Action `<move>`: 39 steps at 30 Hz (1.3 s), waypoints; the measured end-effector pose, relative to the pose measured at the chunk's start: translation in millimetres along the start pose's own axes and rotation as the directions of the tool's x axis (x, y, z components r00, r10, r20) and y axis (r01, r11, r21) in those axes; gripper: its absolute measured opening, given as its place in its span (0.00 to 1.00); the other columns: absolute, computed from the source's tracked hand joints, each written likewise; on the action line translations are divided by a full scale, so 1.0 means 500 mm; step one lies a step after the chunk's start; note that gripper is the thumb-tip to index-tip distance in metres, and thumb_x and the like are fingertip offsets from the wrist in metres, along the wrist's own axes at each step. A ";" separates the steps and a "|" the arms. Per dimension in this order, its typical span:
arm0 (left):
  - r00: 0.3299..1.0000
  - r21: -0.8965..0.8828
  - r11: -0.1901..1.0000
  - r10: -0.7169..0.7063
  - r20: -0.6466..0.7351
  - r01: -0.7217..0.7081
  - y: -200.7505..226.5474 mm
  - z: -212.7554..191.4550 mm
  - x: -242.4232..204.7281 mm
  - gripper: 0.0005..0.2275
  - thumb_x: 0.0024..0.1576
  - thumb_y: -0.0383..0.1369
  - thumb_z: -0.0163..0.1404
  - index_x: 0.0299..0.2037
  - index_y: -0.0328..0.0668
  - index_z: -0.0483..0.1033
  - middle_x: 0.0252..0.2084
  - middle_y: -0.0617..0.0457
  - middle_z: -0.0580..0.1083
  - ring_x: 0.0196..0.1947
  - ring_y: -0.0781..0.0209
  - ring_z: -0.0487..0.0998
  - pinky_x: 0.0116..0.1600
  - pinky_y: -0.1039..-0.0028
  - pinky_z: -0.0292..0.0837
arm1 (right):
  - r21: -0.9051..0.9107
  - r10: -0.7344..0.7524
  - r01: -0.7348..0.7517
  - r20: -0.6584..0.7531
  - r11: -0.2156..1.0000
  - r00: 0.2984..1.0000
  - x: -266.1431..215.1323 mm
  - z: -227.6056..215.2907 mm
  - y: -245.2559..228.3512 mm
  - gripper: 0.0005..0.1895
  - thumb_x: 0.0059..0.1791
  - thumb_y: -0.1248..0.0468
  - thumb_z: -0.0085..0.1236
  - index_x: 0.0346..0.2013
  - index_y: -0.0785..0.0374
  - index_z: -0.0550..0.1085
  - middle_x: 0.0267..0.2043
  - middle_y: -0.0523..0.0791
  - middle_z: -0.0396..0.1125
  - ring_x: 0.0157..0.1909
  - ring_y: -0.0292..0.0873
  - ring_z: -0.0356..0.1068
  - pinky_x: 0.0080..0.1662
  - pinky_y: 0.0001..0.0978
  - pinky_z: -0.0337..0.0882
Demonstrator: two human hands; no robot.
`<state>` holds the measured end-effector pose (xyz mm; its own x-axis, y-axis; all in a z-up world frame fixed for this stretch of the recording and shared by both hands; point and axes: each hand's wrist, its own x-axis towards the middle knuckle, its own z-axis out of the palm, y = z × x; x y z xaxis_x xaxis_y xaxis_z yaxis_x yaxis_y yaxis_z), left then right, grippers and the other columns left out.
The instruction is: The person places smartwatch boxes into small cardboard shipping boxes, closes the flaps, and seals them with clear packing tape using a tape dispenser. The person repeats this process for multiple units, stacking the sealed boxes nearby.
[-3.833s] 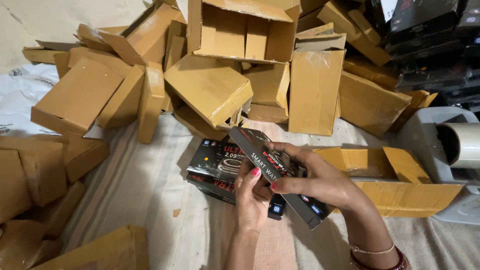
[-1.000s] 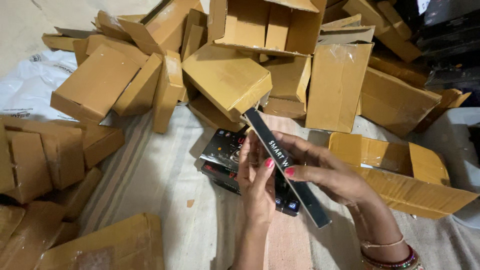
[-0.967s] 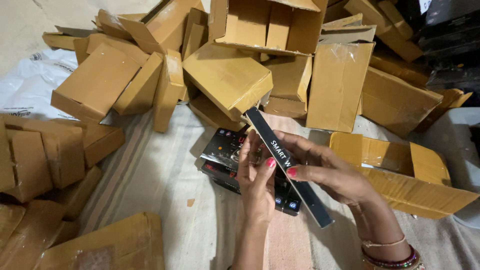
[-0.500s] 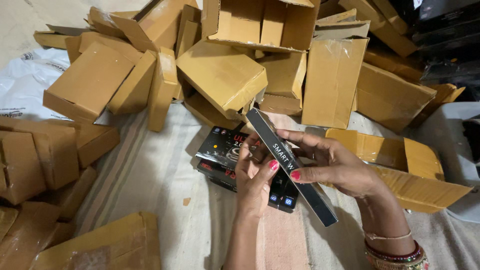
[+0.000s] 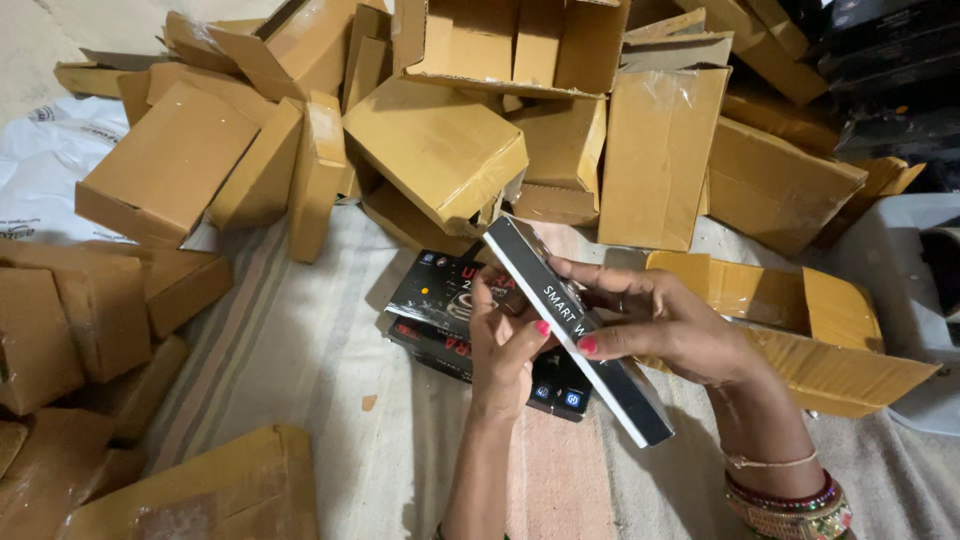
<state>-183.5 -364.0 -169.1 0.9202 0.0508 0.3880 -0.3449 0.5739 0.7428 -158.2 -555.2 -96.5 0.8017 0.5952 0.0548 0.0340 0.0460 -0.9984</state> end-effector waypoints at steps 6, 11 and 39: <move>1.000 -0.280 0.960 0.006 -0.004 -0.007 0.005 -0.016 -0.010 0.35 0.51 0.27 0.50 0.72 0.37 0.54 0.52 0.44 0.73 0.52 0.54 0.77 0.59 0.63 0.78 | 0.215 0.111 -0.076 -0.153 0.974 0.982 0.000 -0.025 0.005 0.41 0.35 0.63 0.59 0.64 0.69 0.71 0.42 0.60 0.77 0.29 0.47 0.76 0.36 0.35 0.79; 0.994 -0.238 0.970 -0.071 -0.085 0.049 0.000 -0.013 -0.015 0.36 0.50 0.29 0.49 0.74 0.37 0.54 0.53 0.44 0.73 0.54 0.54 0.76 0.60 0.62 0.74 | 0.253 0.098 -0.051 -0.180 0.966 0.979 -0.003 -0.027 0.012 0.40 0.38 0.65 0.58 0.66 0.74 0.68 0.44 0.61 0.76 0.31 0.46 0.77 0.36 0.31 0.80; 1.000 -0.328 0.944 -0.018 0.022 0.025 -0.015 -0.075 -0.033 0.31 0.51 0.29 0.50 0.69 0.35 0.60 0.59 0.40 0.71 0.60 0.47 0.73 0.65 0.54 0.70 | 0.638 -0.027 0.051 -0.048 0.769 0.998 -0.009 -0.041 0.021 0.39 0.38 0.69 0.57 0.64 0.82 0.66 0.53 0.61 0.73 0.44 0.45 0.78 0.51 0.32 0.77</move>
